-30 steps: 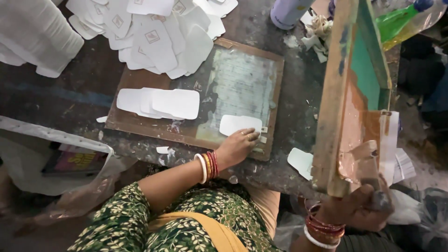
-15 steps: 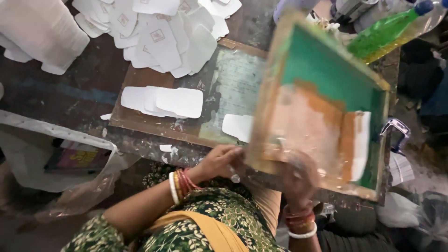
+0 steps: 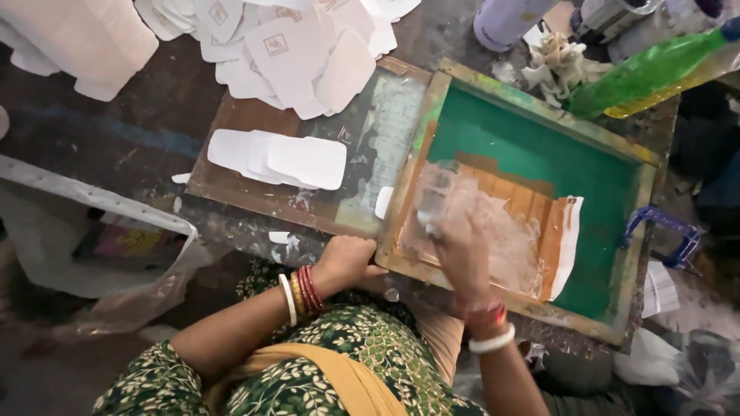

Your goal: The person performs screen printing on white plastic items. They place an item on a board, position a screen over it, and use a squeegee to pull ink across the screen. The printed item is then removed and placed in a pile.

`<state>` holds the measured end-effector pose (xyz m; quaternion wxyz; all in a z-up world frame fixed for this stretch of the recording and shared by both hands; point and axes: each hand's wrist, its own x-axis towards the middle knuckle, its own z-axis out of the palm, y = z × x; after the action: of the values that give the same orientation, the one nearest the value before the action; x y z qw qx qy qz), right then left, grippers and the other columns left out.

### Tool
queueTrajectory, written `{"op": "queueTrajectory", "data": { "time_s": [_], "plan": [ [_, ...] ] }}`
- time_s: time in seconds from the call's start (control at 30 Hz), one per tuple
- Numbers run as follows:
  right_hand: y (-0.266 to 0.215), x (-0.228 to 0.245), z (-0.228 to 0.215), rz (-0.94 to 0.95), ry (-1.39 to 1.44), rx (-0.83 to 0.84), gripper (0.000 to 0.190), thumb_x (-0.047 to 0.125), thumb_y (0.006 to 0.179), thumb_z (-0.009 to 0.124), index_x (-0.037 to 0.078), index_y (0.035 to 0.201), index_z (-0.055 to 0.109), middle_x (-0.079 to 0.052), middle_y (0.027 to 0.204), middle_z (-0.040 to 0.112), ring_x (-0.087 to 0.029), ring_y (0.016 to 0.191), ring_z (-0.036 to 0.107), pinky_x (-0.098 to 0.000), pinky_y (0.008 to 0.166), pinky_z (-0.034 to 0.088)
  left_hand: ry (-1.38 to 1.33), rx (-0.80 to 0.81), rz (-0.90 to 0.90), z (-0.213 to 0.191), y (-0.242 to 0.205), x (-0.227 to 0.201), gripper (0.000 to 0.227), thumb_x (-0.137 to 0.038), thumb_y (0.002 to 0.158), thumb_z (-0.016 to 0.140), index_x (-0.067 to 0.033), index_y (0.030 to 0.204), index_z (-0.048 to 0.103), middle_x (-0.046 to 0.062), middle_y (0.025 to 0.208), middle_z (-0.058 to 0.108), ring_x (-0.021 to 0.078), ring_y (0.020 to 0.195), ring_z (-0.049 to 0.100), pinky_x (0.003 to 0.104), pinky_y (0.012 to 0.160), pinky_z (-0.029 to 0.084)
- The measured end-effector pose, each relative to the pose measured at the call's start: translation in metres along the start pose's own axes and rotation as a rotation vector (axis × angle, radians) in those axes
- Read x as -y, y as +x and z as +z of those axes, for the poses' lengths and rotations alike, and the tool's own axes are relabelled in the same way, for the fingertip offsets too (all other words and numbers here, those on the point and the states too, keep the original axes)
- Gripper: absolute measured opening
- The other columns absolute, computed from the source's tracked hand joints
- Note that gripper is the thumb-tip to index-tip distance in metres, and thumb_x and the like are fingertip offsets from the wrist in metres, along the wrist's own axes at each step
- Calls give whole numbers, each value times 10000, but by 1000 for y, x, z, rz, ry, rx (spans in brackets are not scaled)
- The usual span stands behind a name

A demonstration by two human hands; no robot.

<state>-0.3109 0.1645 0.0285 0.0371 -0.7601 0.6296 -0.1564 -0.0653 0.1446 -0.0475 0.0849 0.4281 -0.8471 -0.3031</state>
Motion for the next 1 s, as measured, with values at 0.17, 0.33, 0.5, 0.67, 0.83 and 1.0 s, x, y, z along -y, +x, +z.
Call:
{"op": "queueTrajectory", "data": {
  "time_s": [0.17, 0.33, 0.5, 0.67, 0.83, 1.0],
  "plan": [
    [-54, 34, -9, 59, 186, -1, 349, 57, 787, 714, 123, 1129, 732, -124, 1055, 773, -295, 1064, 709, -523, 1184, 344, -143, 7, -87, -28, 2, -15, 491, -522, 692, 840, -50, 739, 712, 175, 738, 698, 377, 715, 695, 488, 653, 537],
    [-67, 28, -29, -36, 159, -529, 210, 71, 899, 724, 55, 1107, 696, -138, 1061, 743, -322, 1035, 725, -528, 1130, 464, -587, 101, -12, -61, -2, -40, 466, -406, 743, 881, 15, 780, 684, 196, 721, 677, 364, 690, 665, 456, 607, 519],
    [-69, 30, -80, 33, 7, -889, 141, 111, 1092, 604, -17, 1146, 631, -205, 1146, 733, -393, 1100, 723, -484, 1006, 587, -350, -313, 311, -50, 54, -28, 356, -311, 950, 741, -74, 1215, 727, 161, 1152, 744, 331, 1000, 701, 430, 845, 552],
    [-77, 13, -79, 70, 45, -1014, 210, 161, 1115, 596, -42, 1146, 639, -220, 1101, 724, -382, 1056, 724, -501, 1012, 589, 300, -564, 181, -23, 105, -1, 407, -319, 688, 732, -67, 1003, 681, 169, 1081, 719, 330, 1046, 707, 495, 852, 533],
    [-93, -12, -80, 102, 17, -1110, 292, 215, 1150, 600, -72, 1125, 646, -248, 1074, 710, -392, 1030, 718, -492, 986, 592, -239, -166, 29, -36, 172, 34, 140, -151, 902, 626, -88, 1014, 682, 175, 1011, 734, 378, 947, 693, 469, 801, 538],
    [-79, 24, -128, 289, 13, -926, 343, 233, 1113, 507, -74, 1109, 660, -266, 981, 672, -399, 833, 672, -478, 786, 540, -291, -952, -125, -168, 202, 76, 338, -306, 892, 761, -28, 1056, 662, 174, 1036, 677, 354, 979, 662, 445, 856, 530]
  ]
}}
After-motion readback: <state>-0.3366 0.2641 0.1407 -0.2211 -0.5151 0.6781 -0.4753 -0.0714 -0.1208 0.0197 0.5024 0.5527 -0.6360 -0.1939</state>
